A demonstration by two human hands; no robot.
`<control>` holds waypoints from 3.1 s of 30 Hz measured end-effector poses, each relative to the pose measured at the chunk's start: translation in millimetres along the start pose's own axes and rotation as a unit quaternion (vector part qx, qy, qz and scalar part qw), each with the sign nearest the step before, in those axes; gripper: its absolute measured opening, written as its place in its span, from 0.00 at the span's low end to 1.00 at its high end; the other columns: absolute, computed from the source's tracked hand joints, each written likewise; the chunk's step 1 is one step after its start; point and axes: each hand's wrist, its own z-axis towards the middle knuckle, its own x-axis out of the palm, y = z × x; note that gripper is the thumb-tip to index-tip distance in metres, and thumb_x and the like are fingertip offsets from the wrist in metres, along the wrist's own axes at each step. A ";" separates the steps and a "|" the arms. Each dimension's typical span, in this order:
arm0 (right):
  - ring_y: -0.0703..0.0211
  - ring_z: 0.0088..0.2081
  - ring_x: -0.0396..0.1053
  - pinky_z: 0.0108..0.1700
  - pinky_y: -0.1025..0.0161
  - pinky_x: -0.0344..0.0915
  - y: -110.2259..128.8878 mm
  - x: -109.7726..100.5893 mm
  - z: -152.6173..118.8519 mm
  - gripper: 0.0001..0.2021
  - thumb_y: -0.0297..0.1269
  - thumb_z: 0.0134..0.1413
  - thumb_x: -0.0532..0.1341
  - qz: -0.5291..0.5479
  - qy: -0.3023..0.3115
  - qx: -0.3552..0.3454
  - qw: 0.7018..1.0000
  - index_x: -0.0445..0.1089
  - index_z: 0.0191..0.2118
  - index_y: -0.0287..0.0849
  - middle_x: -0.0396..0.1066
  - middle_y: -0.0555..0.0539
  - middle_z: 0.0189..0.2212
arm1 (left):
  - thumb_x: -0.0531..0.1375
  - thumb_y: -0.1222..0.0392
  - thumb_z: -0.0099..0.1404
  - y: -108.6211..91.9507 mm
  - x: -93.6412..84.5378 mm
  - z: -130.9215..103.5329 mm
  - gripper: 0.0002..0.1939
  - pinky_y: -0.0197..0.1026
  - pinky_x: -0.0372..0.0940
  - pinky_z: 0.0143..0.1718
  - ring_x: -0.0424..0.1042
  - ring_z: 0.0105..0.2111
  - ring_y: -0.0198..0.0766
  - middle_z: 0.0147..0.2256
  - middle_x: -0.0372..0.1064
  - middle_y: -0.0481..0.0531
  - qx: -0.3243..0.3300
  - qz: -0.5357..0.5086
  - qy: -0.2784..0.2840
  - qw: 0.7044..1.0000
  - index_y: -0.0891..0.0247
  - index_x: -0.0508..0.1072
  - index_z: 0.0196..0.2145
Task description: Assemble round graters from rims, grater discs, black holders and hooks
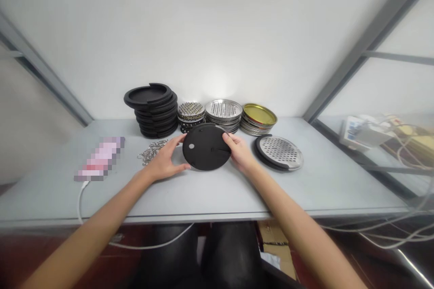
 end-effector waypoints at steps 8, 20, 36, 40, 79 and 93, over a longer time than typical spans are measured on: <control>0.50 0.42 0.74 0.47 0.52 0.71 -7.0 -0.7 1.8 0.23 0.56 0.54 0.60 -0.094 0.038 -0.007 0.995 0.74 0.47 0.43 0.78 0.46 0.38 | 0.69 0.38 0.47 -5.1 0.2 -0.2 0.61 0.57 0.48 0.64 0.44 0.66 0.57 0.68 0.38 0.60 0.025 0.046 0.052 0.997 0.56 0.39 0.68; 0.47 0.64 0.52 0.67 0.47 0.48 -12.5 -4.6 -0.4 0.26 0.60 0.59 0.52 -0.336 0.135 -0.097 0.927 0.70 0.52 0.48 0.56 0.44 0.62 | 0.70 0.36 0.42 -4.8 0.0 -5.1 0.63 0.62 0.47 0.63 0.39 0.67 0.62 0.69 0.31 0.61 0.024 0.024 0.129 0.991 0.54 0.44 0.68; 0.44 0.65 0.50 0.65 0.41 0.48 -9.9 -5.2 -4.2 0.27 0.56 0.62 0.50 -0.437 0.105 -0.181 0.875 0.63 0.58 0.45 0.53 0.38 0.63 | 0.69 0.35 0.41 0.3 8.4 -4.4 0.57 0.61 0.51 0.62 0.48 0.64 0.61 0.65 0.44 0.63 -0.027 0.010 0.124 0.992 0.56 0.55 0.65; 0.42 0.64 0.51 0.64 0.41 0.51 -2.3 -3.5 -8.7 0.30 0.54 0.56 0.58 -0.460 0.191 -0.215 0.840 0.61 0.60 0.44 0.53 0.36 0.64 | 0.66 0.31 0.44 4.7 13.1 -2.7 0.57 0.62 0.48 0.63 0.44 0.65 0.62 0.66 0.40 0.66 -0.040 0.046 0.118 0.991 0.60 0.54 0.65; 0.43 0.62 0.57 0.62 0.44 0.56 -7.4 -8.5 -5.9 0.27 0.49 0.58 0.59 -0.500 0.176 -0.206 0.823 0.63 0.59 0.41 0.57 0.35 0.62 | 0.56 0.64 0.65 49.5 -7.3 -2.6 0.14 0.50 0.64 0.48 0.69 0.47 0.53 0.47 0.73 0.58 -0.186 0.288 -0.075 0.936 0.63 0.78 0.45; 0.43 0.62 0.57 0.62 0.43 0.56 -8.1 -8.2 -5.9 0.27 0.48 0.58 0.59 -0.500 0.174 -0.210 0.822 0.62 0.60 0.42 0.57 0.35 0.62 | 0.57 0.63 0.64 39.9 -8.4 2.1 0.12 0.46 0.64 0.44 0.73 0.43 0.50 0.42 0.77 0.57 -0.195 0.287 -0.057 0.936 0.61 0.78 0.42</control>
